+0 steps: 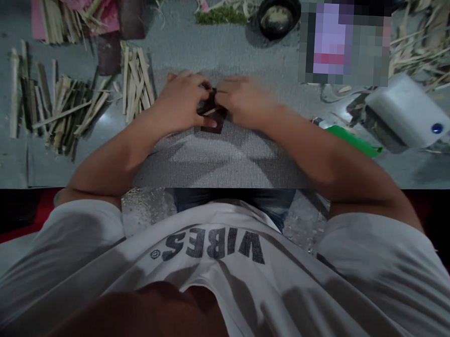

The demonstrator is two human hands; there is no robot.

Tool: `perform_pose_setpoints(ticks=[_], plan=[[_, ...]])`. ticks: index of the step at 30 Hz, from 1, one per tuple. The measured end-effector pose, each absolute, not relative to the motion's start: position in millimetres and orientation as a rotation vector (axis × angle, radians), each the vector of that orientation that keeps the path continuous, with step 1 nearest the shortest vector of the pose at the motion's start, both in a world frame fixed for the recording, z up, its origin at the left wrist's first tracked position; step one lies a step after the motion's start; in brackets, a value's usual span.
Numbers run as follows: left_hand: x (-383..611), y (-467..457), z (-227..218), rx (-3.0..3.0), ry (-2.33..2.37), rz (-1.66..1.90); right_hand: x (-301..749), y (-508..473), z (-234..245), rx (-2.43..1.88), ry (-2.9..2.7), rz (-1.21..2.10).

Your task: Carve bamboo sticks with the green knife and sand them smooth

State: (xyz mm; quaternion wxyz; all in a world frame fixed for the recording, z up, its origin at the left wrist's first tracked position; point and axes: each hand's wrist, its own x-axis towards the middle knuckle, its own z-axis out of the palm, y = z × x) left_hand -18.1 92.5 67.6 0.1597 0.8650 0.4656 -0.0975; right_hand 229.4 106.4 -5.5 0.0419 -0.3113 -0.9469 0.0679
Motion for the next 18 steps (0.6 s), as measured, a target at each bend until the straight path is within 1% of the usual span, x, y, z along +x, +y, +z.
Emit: perform_pose_setpoints(ticks=[3,7,13,18], plan=[[-15.9,90.6,69.9,2.497,1.345,-0.325,227.2,106.2,3.1,-0.881,-2.963,0.242],[-15.9,90.7,69.7,2.517,1.324,-0.316,228.4,111.3,-4.1,-1.016,-2.832,0.343],[-15.6,89.5,70.0,2.527,1.349,-0.345,221.2,101.2,-2.0,-0.792,-2.929,0.324],[-15.9,90.2,69.0,2.530,1.324,-0.321,226.7,108.1,-0.2,-0.922,-2.872,0.300]])
